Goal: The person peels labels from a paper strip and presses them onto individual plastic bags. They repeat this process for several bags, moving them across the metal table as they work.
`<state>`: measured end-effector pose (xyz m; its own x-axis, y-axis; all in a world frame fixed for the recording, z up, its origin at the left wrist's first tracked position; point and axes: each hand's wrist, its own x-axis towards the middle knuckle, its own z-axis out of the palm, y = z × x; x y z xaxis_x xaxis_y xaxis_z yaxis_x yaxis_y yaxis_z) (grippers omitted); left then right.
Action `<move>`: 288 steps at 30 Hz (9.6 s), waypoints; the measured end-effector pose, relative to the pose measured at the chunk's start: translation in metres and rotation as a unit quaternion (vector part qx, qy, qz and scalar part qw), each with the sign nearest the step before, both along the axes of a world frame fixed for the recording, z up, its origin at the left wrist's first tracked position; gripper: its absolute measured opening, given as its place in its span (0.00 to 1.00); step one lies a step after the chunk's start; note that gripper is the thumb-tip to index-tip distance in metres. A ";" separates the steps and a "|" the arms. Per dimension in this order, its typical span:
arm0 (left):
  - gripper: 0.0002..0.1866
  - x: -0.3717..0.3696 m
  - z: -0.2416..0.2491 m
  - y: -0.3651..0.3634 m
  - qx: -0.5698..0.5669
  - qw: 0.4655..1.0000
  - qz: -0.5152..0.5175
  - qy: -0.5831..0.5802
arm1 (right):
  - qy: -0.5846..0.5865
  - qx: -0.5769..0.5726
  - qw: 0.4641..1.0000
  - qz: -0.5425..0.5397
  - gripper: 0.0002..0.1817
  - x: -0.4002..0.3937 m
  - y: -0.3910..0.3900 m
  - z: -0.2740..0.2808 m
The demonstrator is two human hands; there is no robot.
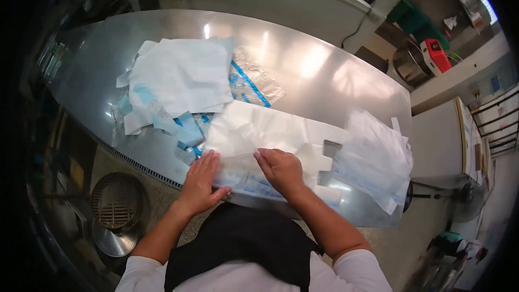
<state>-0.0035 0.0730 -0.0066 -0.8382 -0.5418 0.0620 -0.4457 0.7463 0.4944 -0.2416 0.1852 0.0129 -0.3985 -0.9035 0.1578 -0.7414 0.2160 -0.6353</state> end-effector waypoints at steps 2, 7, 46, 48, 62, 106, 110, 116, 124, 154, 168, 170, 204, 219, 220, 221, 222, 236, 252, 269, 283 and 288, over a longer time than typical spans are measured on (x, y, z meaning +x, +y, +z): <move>0.44 -0.004 -0.009 -0.002 0.015 1.000 0.001 0.002 | -0.018 -0.086 0.996 -0.022 0.08 -0.013 0.020 0.016; 0.40 -0.012 -0.014 -0.002 -0.037 0.999 0.017 -0.029 | -0.022 -0.049 0.994 -0.100 0.11 -0.083 0.092 0.070; 0.16 0.015 0.022 -0.045 -0.047 0.959 0.202 0.196 | 0.198 -0.172 0.947 -0.185 0.18 -0.180 0.082 0.010; 0.18 0.022 0.021 -0.068 -0.116 0.962 0.189 0.158 | 0.178 -0.170 0.958 -0.145 0.18 -0.137 0.043 0.021; 0.16 0.041 0.022 -0.127 0.009 0.996 0.070 -0.053 | 0.078 -0.059 0.986 -0.135 0.13 -0.033 0.027 0.001; 0.14 0.027 0.052 -0.100 0.410 0.878 0.013 0.245 | -0.031 -0.120 0.980 0.159 0.10 0.070 -0.111 0.066; 0.14 0.026 0.055 -0.099 0.477 0.839 0.088 0.248 | 0.016 -0.125 0.981 0.145 0.09 0.068 -0.111 0.063; 0.13 0.023 0.051 -0.099 0.462 0.848 0.111 0.234 | 0.022 -0.135 0.978 0.156 0.09 0.075 -0.111 0.067; 0.07 0.020 0.056 -0.093 0.376 0.889 0.092 0.245 | 0.003 -0.086 0.985 0.147 0.08 0.070 -0.110 0.066; 0.10 0.018 0.059 -0.092 0.257 0.950 0.021 0.178 | 0.021 -0.017 0.988 0.151 0.05 0.068 -0.102 0.067; 0.11 0.039 0.034 -0.119 0.404 0.889 0.094 0.194 | -0.376 0.016 0.926 -0.028 0.08 0.037 -0.092 0.033; 0.12 0.046 0.026 -0.134 0.427 0.859 0.163 0.229 | -0.388 -0.007 0.921 -0.040 0.07 0.027 -0.094 0.025; 0.28 -0.001 0.022 -0.096 -0.026 0.988 -0.121 0.092 | 0.204 -0.029 0.968 0.140 0.10 0.005 -0.053 -0.043; 0.38 -0.027 -0.007 -0.070 -0.046 0.969 -0.225 -0.087 | 0.214 0.138 0.960 0.117 0.21 0.013 -0.059 -0.025; 0.39 -0.028 -0.007 -0.071 -0.049 0.969 -0.223 -0.094 | 0.215 0.136 0.960 0.115 0.21 0.011 -0.062 -0.023; 0.39 -0.029 -0.006 -0.071 -0.051 0.969 -0.222 -0.093 | 0.218 0.146 0.961 0.088 0.22 0.009 -0.066 -0.021; 0.39 -0.028 -0.006 -0.071 -0.045 0.969 -0.224 -0.097 | 0.220 0.156 0.961 0.062 0.24 0.008 -0.068 -0.020; 0.35 -0.040 -0.005 -0.061 -0.074 0.974 -0.196 -0.088 | 0.258 0.109 0.956 0.084 0.26 0.012 -0.069 -0.028; 0.37 -0.054 -0.019 -0.073 -0.084 0.972 -0.217 -0.043 | 0.275 0.100 0.953 0.072 0.27 0.020 -0.035 -0.049; 0.31 -0.009 -0.005 -0.056 0.001 0.998 -0.032 0.062 | 0.248 0.144 0.956 -0.064 0.23 -0.022 0.001 -0.033; 0.34 -0.027 -0.022 -0.006 -0.025 0.997 0.056 -0.038 | -0.059 -0.076 0.984 -0.153 0.12 -0.071 0.076 0.052; 0.33 -0.034 -0.027 -0.003 -0.052 0.995 0.069 -0.042 | 0.071 -0.168 0.945 -0.273 0.13 -0.188 0.168 0.123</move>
<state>-0.0380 0.0703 -0.0340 -0.7612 -0.6460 0.0565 -0.5836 0.7204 0.3747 -0.4299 0.3534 0.1355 -0.7438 -0.4587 0.4862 -0.6607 0.3938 -0.6391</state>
